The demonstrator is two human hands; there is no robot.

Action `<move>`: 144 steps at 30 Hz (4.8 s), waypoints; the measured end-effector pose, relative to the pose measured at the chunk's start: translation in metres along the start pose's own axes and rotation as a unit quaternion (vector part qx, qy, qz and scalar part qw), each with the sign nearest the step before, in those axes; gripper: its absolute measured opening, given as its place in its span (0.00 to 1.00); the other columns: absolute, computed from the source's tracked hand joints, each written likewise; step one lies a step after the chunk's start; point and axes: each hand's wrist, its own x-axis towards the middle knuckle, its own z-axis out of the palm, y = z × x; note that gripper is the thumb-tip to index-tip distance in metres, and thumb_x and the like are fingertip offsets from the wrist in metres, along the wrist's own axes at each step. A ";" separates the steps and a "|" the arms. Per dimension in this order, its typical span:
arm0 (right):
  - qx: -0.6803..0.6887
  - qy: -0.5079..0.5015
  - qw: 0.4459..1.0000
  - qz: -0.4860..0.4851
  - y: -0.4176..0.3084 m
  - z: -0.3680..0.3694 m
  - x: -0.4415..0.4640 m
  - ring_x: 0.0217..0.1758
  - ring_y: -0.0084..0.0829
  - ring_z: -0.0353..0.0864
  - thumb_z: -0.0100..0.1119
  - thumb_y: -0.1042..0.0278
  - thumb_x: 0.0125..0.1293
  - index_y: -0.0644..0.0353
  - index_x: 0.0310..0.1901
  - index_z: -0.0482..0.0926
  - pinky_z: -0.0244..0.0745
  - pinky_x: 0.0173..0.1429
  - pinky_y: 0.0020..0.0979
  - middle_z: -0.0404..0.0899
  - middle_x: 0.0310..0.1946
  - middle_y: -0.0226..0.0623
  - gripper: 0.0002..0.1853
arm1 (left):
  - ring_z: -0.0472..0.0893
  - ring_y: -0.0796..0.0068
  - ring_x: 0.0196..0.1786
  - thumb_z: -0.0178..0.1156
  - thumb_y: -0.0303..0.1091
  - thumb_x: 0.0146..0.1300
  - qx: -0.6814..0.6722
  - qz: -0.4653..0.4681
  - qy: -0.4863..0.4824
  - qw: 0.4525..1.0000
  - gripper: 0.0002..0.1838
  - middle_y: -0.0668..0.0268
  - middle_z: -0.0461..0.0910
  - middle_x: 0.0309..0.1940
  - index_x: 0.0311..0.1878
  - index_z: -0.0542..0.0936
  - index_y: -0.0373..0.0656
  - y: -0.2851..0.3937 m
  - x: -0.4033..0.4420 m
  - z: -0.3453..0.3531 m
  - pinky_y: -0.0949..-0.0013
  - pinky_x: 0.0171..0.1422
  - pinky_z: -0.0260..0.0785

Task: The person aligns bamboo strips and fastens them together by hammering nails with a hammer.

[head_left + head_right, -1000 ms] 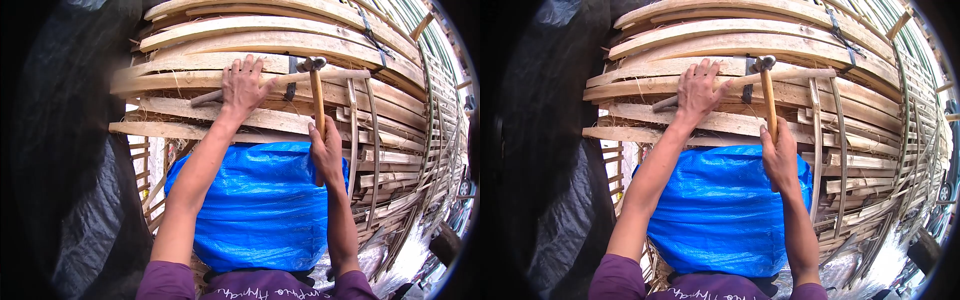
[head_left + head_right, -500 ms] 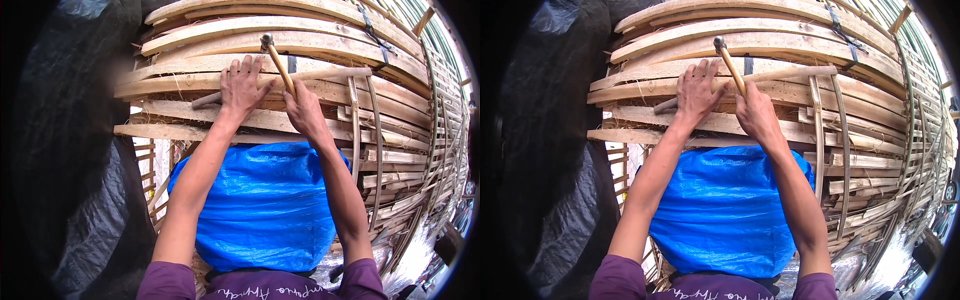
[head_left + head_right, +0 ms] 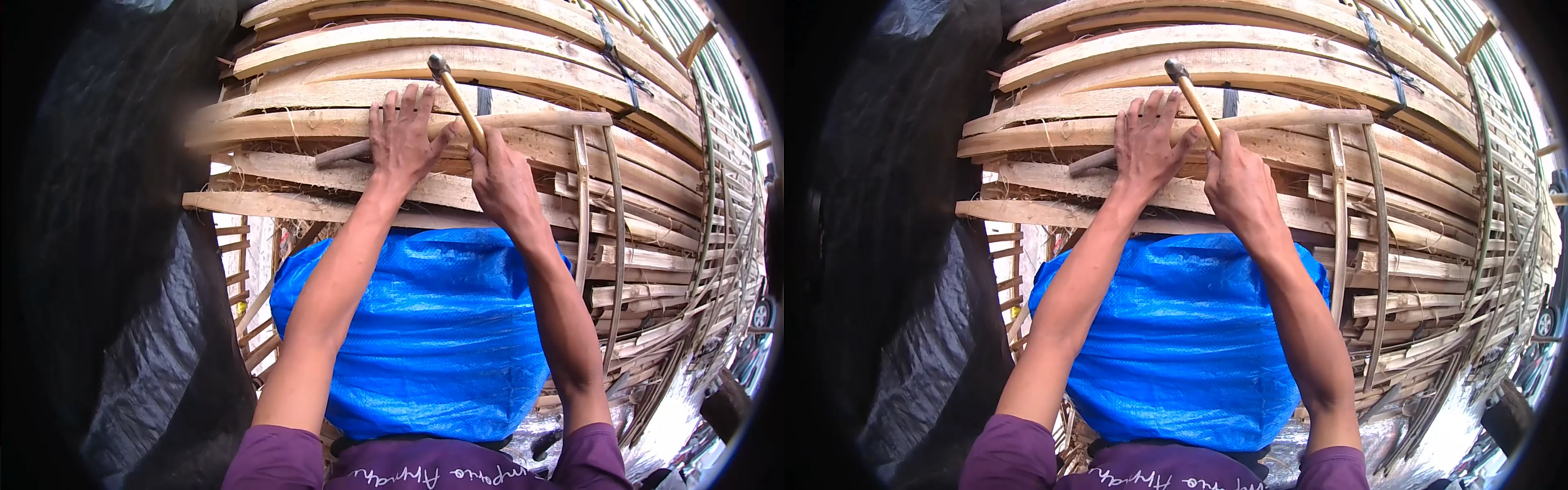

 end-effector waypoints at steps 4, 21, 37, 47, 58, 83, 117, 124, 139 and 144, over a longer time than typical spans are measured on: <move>-0.014 -0.010 1.000 0.018 -0.001 -0.003 0.004 0.35 0.67 0.80 0.55 0.69 0.71 0.67 0.46 0.70 0.72 0.40 0.61 0.80 0.30 0.66 0.10 | 0.64 0.49 0.72 0.42 0.74 0.70 -0.013 -0.014 -0.015 1.000 0.43 0.57 0.69 0.70 0.73 0.71 0.50 0.002 0.001 -0.001 0.39 0.76 0.51; -0.014 -0.032 0.998 0.061 0.001 -0.005 0.001 0.36 0.69 0.80 0.55 0.67 0.71 0.67 0.43 0.71 0.74 0.42 0.62 0.80 0.29 0.67 0.10 | 0.68 0.47 0.72 0.46 0.71 0.70 -0.055 -0.019 0.015 0.998 0.37 0.55 0.72 0.69 0.71 0.73 0.57 -0.001 -0.002 -0.002 0.40 0.76 0.53; 0.035 0.016 0.998 0.041 -0.005 -0.016 0.003 0.34 0.68 0.79 0.55 0.71 0.71 0.68 0.46 0.71 0.71 0.39 0.60 0.79 0.27 0.66 0.09 | 0.69 0.47 0.72 0.45 0.71 0.70 -0.044 -0.024 0.013 0.999 0.37 0.57 0.73 0.69 0.68 0.77 0.55 0.001 -0.002 0.002 0.37 0.75 0.56; 0.004 -0.003 1.000 0.020 0.004 -0.001 -0.002 0.34 0.68 0.80 0.56 0.70 0.71 0.67 0.46 0.72 0.71 0.40 0.61 0.79 0.28 0.66 0.10 | 0.70 0.46 0.71 0.46 0.72 0.69 -0.053 -0.024 0.038 0.998 0.36 0.56 0.74 0.68 0.67 0.78 0.58 0.001 -0.001 0.003 0.37 0.74 0.57; -0.047 -0.016 0.999 0.009 0.007 0.001 -0.002 0.35 0.65 0.81 0.55 0.71 0.71 0.65 0.46 0.71 0.72 0.39 0.59 0.80 0.29 0.62 0.08 | 0.72 0.48 0.68 0.50 0.71 0.68 -0.048 -0.019 0.068 0.996 0.35 0.57 0.77 0.65 0.63 0.81 0.53 0.001 0.002 0.007 0.38 0.71 0.62; -0.012 0.029 0.999 -0.029 0.002 -0.004 -0.003 0.36 0.65 0.80 0.55 0.71 0.71 0.66 0.53 0.72 0.72 0.40 0.59 0.79 0.29 0.63 0.13 | 0.73 0.48 0.67 0.50 0.70 0.68 -0.017 -0.013 0.053 0.998 0.36 0.56 0.77 0.66 0.64 0.80 0.50 0.002 -0.001 0.009 0.37 0.71 0.61; -0.042 -0.006 0.999 0.024 0.004 -0.002 -0.001 0.35 0.66 0.80 0.54 0.69 0.72 0.66 0.47 0.72 0.72 0.39 0.59 0.80 0.29 0.64 0.09 | 0.74 0.48 0.67 0.50 0.67 0.69 -0.005 -0.006 0.074 0.997 0.35 0.56 0.77 0.65 0.64 0.80 0.49 -0.001 -0.001 0.013 0.38 0.70 0.62; -0.064 -0.022 0.997 0.027 0.010 0.000 -0.005 0.34 0.66 0.80 0.55 0.70 0.72 0.65 0.45 0.71 0.72 0.38 0.59 0.79 0.27 0.64 0.08 | 0.74 0.46 0.67 0.47 0.69 0.70 -0.021 -0.004 0.064 0.998 0.36 0.54 0.76 0.66 0.65 0.79 0.50 0.002 -0.003 0.013 0.37 0.71 0.61; 0.021 0.028 0.999 0.036 -0.002 -0.007 -0.007 0.36 0.66 0.81 0.55 0.71 0.72 0.67 0.51 0.73 0.72 0.40 0.59 0.80 0.29 0.64 0.11 | 0.75 0.46 0.67 0.45 0.71 0.70 -0.007 -0.005 0.056 0.998 0.37 0.56 0.76 0.67 0.65 0.80 0.50 0.000 -0.002 0.014 0.36 0.71 0.61; 0.024 0.030 0.998 0.041 0.000 -0.011 -0.007 0.36 0.67 0.80 0.55 0.70 0.72 0.67 0.50 0.73 0.71 0.40 0.59 0.80 0.30 0.65 0.10 | 0.74 0.46 0.68 0.44 0.71 0.70 -0.007 -0.014 0.045 0.999 0.38 0.56 0.76 0.67 0.65 0.79 0.50 0.001 -0.002 0.013 0.35 0.71 0.60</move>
